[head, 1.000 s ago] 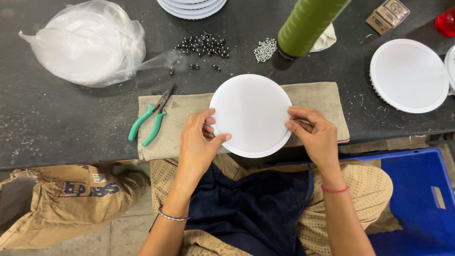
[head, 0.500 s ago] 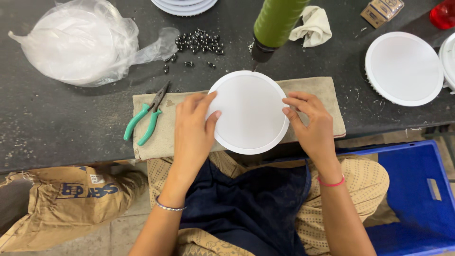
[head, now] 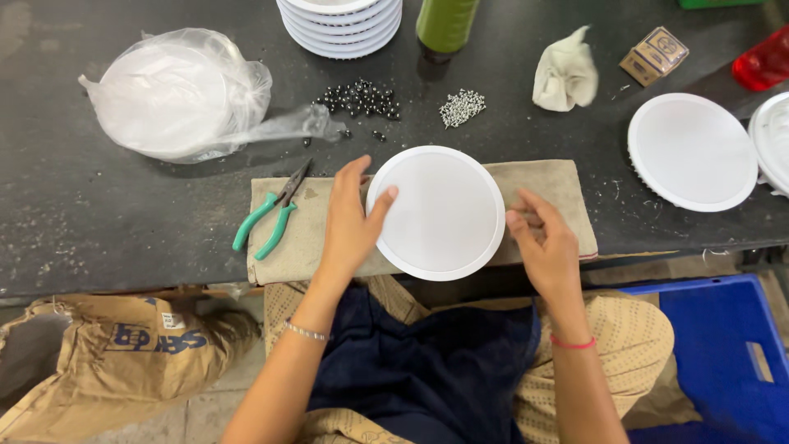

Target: The person picks up a white round plastic lamp base from a stack, places small screws into holes on the base, and drives them in using a green electric screwdriver. They flip the base to work on the other side, wipe a base with a cloth, and set finished bases on a stack.

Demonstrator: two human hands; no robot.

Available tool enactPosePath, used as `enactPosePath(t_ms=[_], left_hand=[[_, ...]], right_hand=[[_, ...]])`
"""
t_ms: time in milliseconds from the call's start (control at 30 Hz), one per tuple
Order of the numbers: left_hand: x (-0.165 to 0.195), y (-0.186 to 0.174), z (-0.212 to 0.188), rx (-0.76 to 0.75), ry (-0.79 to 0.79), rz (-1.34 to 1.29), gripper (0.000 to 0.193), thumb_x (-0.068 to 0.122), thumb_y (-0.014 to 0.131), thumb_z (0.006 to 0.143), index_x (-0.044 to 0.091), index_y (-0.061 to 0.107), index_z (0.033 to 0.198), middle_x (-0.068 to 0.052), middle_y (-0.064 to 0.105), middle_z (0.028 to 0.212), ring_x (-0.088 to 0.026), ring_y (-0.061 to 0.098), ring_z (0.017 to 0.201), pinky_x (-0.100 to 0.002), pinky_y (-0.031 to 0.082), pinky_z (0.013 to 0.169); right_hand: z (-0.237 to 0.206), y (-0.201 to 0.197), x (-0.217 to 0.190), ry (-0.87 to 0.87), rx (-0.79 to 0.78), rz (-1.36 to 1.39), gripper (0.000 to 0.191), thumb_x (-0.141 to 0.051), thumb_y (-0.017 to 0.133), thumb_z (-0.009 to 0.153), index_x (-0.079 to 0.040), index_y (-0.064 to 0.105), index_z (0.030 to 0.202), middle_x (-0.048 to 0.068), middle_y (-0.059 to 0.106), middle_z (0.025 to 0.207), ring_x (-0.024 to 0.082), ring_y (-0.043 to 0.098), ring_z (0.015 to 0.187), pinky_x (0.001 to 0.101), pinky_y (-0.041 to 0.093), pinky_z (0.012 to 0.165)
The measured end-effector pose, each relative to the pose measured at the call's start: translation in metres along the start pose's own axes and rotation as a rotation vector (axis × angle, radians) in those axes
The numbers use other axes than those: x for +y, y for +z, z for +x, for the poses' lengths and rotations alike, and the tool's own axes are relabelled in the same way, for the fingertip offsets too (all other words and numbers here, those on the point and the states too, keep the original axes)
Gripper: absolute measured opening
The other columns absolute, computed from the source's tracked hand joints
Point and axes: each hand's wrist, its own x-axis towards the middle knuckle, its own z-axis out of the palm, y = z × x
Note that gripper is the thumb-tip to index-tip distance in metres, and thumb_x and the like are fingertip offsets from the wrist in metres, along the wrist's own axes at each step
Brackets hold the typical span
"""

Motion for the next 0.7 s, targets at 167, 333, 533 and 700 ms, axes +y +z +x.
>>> enactPosePath(t_ms=[167,333,533,700], left_hand=[[-0.012,0.016,0.018,-0.094,-0.175,-0.003,0.05,0.032,0.083,0.091,-0.002,0.065,0.123,-0.021,0.066,0.122,-0.029,0.069,0.104,-0.038,0.057,0.089],[0.027,0.002,0.014,-0.097,-0.359,-0.155,0.062,0.028,0.09,0.074,-0.001,0.053,0.115,-0.015,0.072,0.099,-0.022,0.074,0.087,-0.033,0.061,0.073],[0.088,-0.042,0.003,-0.1,-0.227,-0.27,0.059,0.018,0.089,0.073,0.007,0.061,0.124,-0.009,0.077,0.096,-0.016,0.074,0.087,-0.03,0.06,0.076],[0.117,-0.06,-0.011,-0.092,0.203,-0.198,0.047,0.009,0.086,0.083,0.009,0.07,0.126,-0.006,0.076,0.12,-0.017,0.074,0.104,-0.031,0.058,0.09]], right_hand=[[-0.015,0.013,0.009,0.241,-0.134,0.2,0.055,-0.01,0.076,0.087,0.0,0.058,0.138,0.009,0.068,0.107,0.012,0.066,0.08,0.0254,0.057,0.067],[-0.031,0.018,0.0,0.133,-0.107,0.237,0.062,-0.006,0.079,0.083,0.0,0.055,0.141,0.008,0.064,0.105,0.012,0.063,0.077,0.0258,0.055,0.064],[-0.037,0.023,-0.02,-0.055,-0.09,0.337,0.059,-0.001,0.081,0.085,-0.001,0.049,0.133,0.011,0.063,0.112,0.015,0.069,0.094,0.029,0.061,0.08],[-0.026,0.013,-0.054,-0.465,-0.027,0.226,0.068,0.005,0.082,0.085,-0.002,0.047,0.143,0.014,0.058,0.135,0.024,0.061,0.124,0.0366,0.053,0.107]])
